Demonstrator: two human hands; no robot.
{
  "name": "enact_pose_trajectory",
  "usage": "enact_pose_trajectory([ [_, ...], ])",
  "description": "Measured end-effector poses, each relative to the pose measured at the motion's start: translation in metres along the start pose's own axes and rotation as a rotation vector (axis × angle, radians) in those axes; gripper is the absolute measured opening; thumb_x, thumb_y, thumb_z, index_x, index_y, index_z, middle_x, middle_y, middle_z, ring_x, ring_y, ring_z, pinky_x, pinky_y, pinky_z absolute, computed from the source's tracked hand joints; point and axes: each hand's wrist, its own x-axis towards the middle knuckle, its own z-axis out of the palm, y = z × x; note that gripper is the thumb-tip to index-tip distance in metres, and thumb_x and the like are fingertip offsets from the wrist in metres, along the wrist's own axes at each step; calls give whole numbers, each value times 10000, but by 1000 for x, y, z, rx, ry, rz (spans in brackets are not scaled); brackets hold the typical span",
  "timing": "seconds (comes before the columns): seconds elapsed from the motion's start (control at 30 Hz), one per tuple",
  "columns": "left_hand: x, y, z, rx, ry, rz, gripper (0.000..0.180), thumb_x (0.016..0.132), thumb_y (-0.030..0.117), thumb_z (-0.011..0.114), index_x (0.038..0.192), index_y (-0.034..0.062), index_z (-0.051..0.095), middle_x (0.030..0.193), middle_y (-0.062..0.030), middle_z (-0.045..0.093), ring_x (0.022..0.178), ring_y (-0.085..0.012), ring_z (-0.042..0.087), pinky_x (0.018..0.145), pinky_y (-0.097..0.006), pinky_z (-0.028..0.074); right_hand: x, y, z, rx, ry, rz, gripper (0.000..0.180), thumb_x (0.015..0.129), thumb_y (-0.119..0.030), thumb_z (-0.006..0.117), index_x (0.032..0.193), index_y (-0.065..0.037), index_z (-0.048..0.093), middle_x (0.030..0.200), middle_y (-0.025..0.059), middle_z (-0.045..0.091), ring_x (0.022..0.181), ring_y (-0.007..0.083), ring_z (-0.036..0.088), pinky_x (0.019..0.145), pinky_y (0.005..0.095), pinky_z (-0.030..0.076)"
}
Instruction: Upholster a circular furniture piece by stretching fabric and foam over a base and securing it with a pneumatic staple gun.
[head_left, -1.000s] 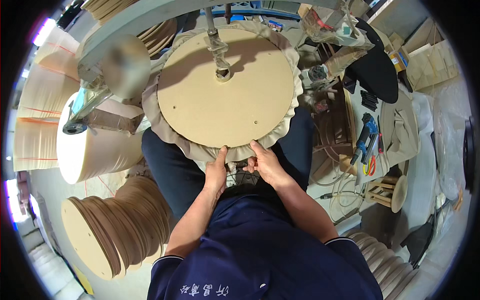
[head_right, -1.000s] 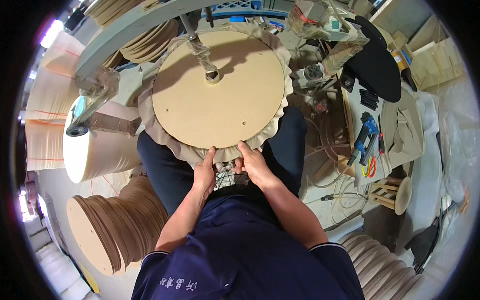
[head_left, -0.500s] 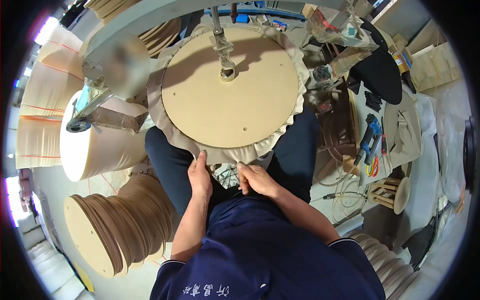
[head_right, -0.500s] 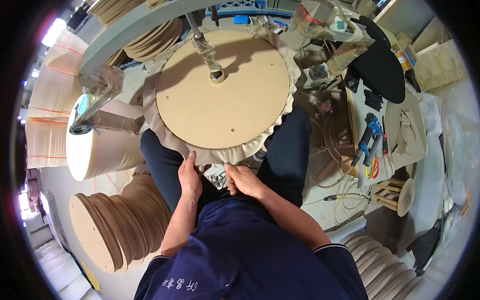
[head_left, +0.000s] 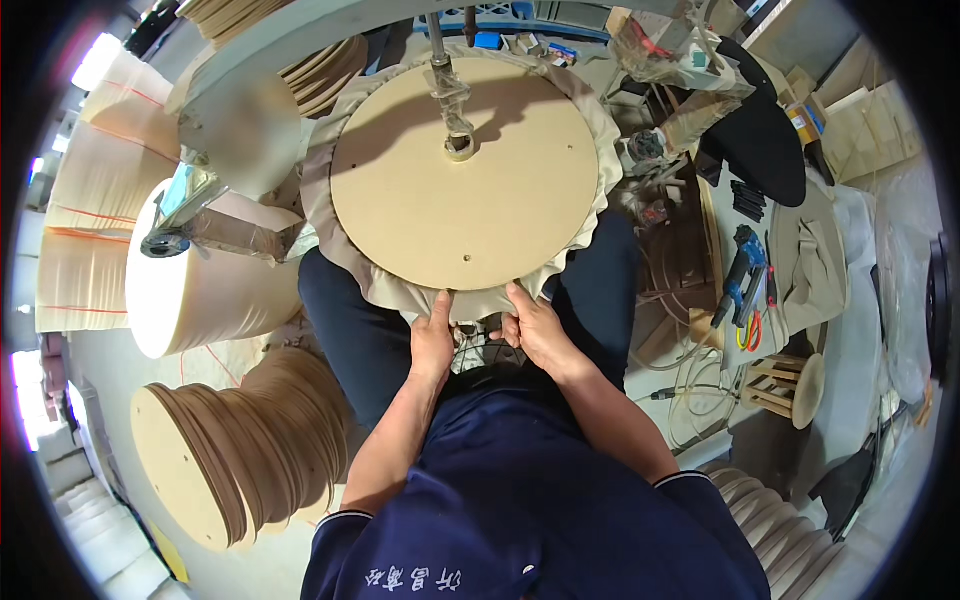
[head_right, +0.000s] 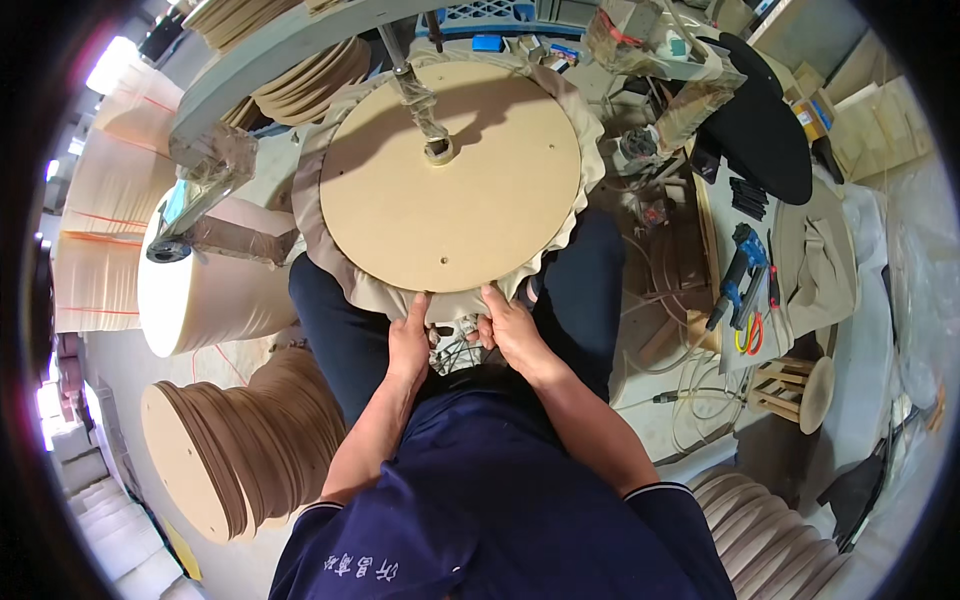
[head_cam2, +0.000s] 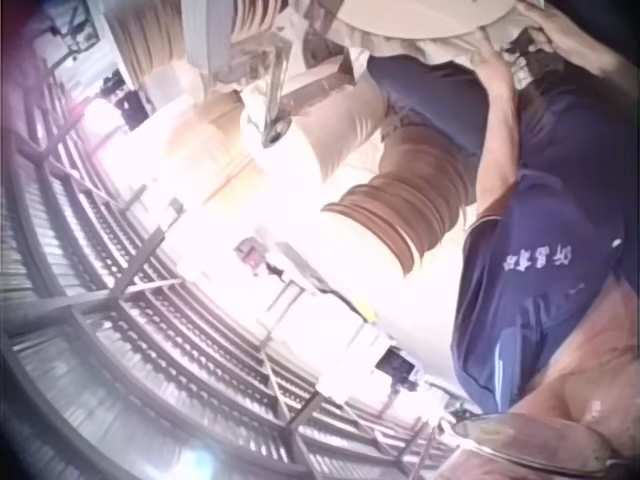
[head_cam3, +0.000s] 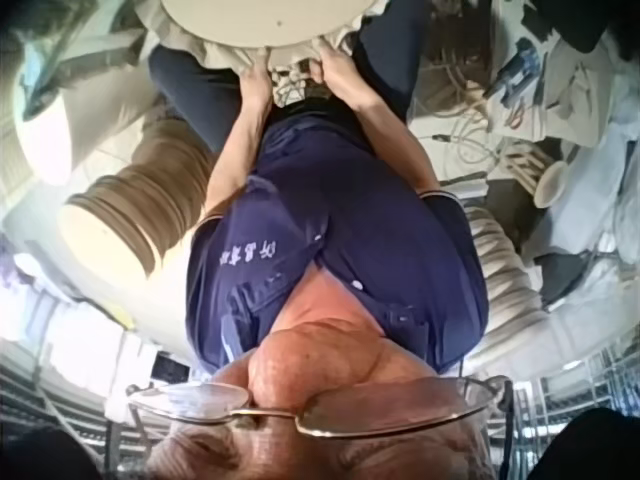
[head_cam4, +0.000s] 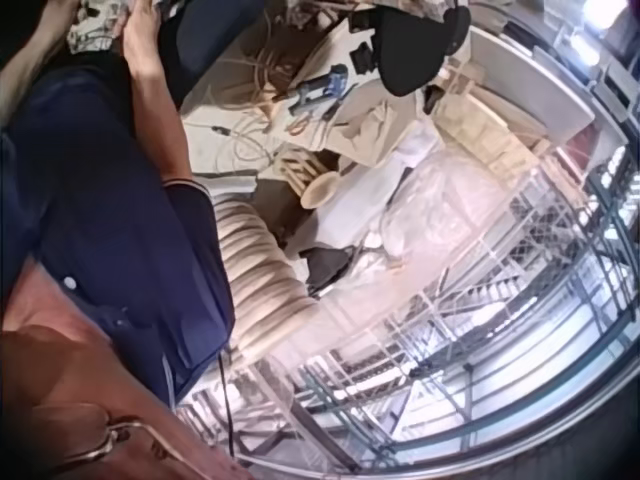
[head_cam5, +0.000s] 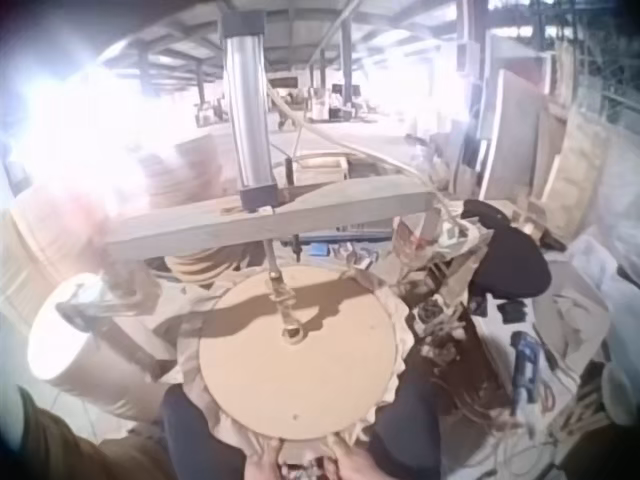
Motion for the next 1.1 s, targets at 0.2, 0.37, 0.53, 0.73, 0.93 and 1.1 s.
enact_pose_trajectory([
  [0.2,-5,4,-24,-27,-49,60,466,1024,439,608,757,58,584,625,3,532,525,-102,455,485,-287,354,-18,11,12,-37,-73,38,503,1084,-471,445,778,-78,513,557,-28,355,444,123,386,733,386,578],
  [0.37,-5,12,-27,-90,37,84,456,1028,406,608,717,76,567,578,22,481,492,-88,416,471,-282,325,-14,19,10,-210,-218,33,546,1084,-500,421,786,-59,545,625,65,578,495,169,551,695,375,574],
  [0.53,-9,34,-13,-315,-2,-45,547,998,398,655,1301,-49,568,1221,-134,657,1053,-213,667,843,-329,558,-6,-11,5,-224,85,194,724,945,-715,526,1093,-13,625,882,106,688,671,188,663,690,325,568],
  [0.73,-1,6,14,-256,-243,-207,634,1025,391,622,1466,-23,433,1477,-121,474,1292,-258,510,985,-540,498,21,-19,-15,-48,99,169,552,1022,-558,531,1136,-25,614,714,64,625,558,180,590,728,395,584],
  [0.93,-5,2,9,-110,-70,-70,456,1025,442,596,874,13,629,629,18,499,516,-91,419,478,-292,321,3,-4,-5,-29,40,12,442,1086,-421,469,773,-109,462,573,-9,399,479,134,447,716,397,579],
  [1.1,-6,-5,-15,-242,-59,7,391,1023,390,594,939,15,667,695,2,559,540,-87,423,507,-278,344,-22,10,12,-146,-77,-6,572,1096,-454,389,645,-108,458,528,17,435,437,151,454,693,375,577],
])
